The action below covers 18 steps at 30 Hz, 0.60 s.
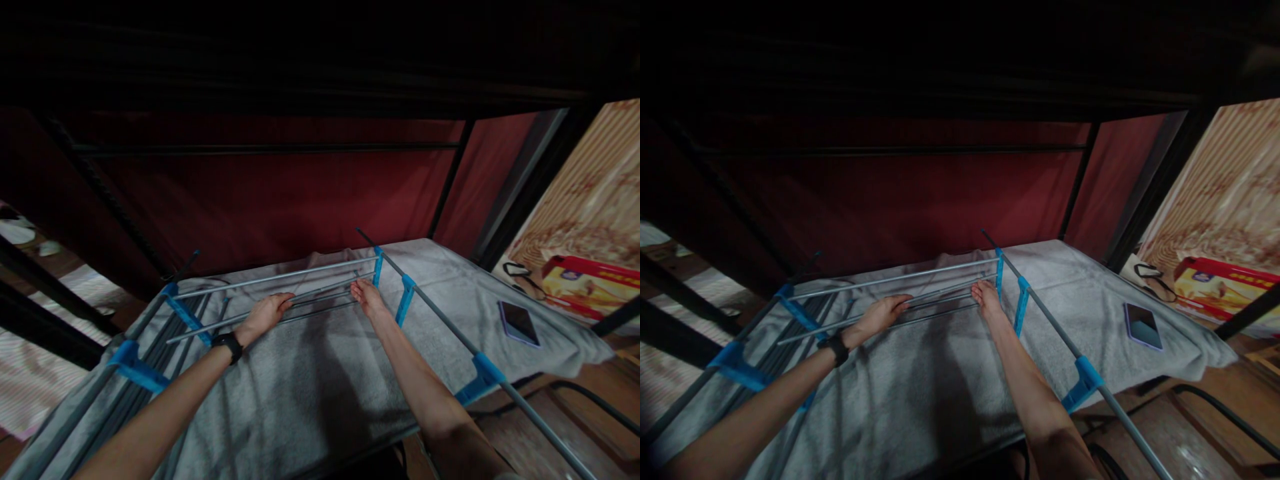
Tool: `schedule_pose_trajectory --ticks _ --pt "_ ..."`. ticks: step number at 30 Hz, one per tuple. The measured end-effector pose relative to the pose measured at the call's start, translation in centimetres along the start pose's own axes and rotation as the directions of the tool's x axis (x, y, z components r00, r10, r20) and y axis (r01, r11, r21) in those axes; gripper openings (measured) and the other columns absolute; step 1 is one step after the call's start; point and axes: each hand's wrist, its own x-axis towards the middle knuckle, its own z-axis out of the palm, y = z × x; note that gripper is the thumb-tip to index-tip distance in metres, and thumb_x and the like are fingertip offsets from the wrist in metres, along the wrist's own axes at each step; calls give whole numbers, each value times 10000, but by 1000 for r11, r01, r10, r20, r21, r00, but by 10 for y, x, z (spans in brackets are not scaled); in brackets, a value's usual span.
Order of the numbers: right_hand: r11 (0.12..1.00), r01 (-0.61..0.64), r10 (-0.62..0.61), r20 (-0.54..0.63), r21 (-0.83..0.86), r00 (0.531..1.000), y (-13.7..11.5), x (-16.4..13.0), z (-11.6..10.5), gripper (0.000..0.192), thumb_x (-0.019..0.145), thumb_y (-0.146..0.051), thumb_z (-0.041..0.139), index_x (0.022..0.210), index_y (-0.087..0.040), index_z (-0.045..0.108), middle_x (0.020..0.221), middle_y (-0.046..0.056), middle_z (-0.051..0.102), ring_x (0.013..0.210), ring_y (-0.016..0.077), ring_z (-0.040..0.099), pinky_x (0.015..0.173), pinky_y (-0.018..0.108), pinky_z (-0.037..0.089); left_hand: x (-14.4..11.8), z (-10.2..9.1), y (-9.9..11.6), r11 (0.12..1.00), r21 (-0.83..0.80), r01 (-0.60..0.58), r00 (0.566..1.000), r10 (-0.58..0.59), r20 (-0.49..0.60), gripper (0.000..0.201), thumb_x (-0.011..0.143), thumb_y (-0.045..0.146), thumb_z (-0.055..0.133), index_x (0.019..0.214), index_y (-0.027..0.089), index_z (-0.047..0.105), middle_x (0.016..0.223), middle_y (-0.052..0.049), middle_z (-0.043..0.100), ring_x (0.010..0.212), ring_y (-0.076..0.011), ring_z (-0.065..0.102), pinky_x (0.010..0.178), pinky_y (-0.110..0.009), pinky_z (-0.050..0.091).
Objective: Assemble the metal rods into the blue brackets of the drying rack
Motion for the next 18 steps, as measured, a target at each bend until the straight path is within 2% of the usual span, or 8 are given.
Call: schedule_pose_trajectory --ticks 4,6,9,12,15,18 --pt "996 43 -45 -24 -80 999 3 1 -3 77 799 -233 662 811 -207 591 783 33 698 681 134 658 654 255 565 1 -4 3 1000 13 -1 1000 2 -5 449 997 387 358 1331 224 609 1274 -86 685 1181 -252 631 994 -326 465" --pt "987 85 -96 -80 -136 992 2 2 -7 98 775 -226 636 862 -210 594 822 33 696 727 151 660 684 275 567 2 -4 5 1000 26 6 1000 -6 -6 433 998 365 364 1326 227 610 1268 -88 687 1178 -252 634 989 -325 467" --pt "960 169 -218 -215 -222 952 -4 9 -18 304 732 -207 573 1035 -226 579 1021 25 680 955 167 650 843 295 550 5 -3 8 999 42 9 1000 -8 -22 414 995 312 374 1327 217 604 1284 -97 676 1158 -254 646 968 -325 478" --pt "900 259 -371 -306 -350 877 -13 19 -30 551 685 -179 500 1234 -204 536 1324 66 575 1232 180 536 1065 329 434 8 -2 9 999 49 -11 998 14 -56 397 995 301 390 1316 213 607 1287 -97 674 1143 -252 654 965 -326 480" --pt "785 367 -510 -185 -499 840 -19 31 -38 671 648 -164 429 1309 -161 544 1412 99 543 1310 191 491 1158 382 332 11 -3 9 998 46 -30 997 34 -74 394 1006 366 390 1286 225 627 1263 -83 691 1137 -257 657 955 -334 486" --pt "690 487 -577 -1 -535 817 -20 39 -43 683 651 -179 393 1304 -159 591 1375 92 600 1301 188 519 1168 412 318 14 -6 9 998 56 -37 995 42 -92 401 1013 392 380 1280 242 638 1262 -67 694 1150 -258 652 948 -331 488"
